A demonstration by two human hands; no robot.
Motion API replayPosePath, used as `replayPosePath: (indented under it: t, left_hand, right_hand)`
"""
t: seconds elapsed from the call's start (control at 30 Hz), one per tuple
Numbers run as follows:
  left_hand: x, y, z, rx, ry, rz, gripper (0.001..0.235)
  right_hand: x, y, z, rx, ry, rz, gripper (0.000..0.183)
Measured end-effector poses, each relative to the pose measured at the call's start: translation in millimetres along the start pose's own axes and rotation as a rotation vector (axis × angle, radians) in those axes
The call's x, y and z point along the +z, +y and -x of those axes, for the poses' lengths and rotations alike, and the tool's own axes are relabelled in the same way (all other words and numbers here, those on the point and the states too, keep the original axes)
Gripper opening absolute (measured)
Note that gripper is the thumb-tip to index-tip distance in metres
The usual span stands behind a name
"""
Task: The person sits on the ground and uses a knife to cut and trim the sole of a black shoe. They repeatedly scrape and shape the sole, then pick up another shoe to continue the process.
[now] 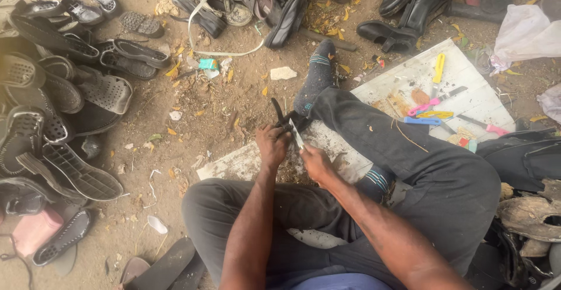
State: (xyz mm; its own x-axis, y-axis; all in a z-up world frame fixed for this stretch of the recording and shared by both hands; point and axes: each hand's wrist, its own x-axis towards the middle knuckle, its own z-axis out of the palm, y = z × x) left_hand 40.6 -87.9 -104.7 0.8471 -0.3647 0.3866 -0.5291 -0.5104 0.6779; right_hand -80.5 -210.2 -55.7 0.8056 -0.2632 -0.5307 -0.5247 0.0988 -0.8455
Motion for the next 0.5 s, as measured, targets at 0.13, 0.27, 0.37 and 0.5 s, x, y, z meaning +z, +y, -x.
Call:
replayPosePath:
  t: [0.13, 0.27, 0.37, 0.5]
  left_hand:
    - [-1, -9, -13, 0.034, 0.039, 0.008, 0.015]
    - [0, -12, -3, 0.018, 0.004, 0.039, 0.013]
    - [-5, -4, -4, -0.061, -0.016, 0.089, 0.012]
    - [-14, 1, -7, -0.115, -0.035, 0.197, 0.019]
  right_hand:
    - [-1, 24, 12, -0.035, -0.016, -0.043, 0.044]
    - [4, 3, -7, 0.103, -0.101, -0.309, 0.044]
    - [15, -10, 13, 0.207, -0.111, -0.369, 0.044]
    - [17, -11, 36, 0.211, -0.127, -0.350, 0.046]
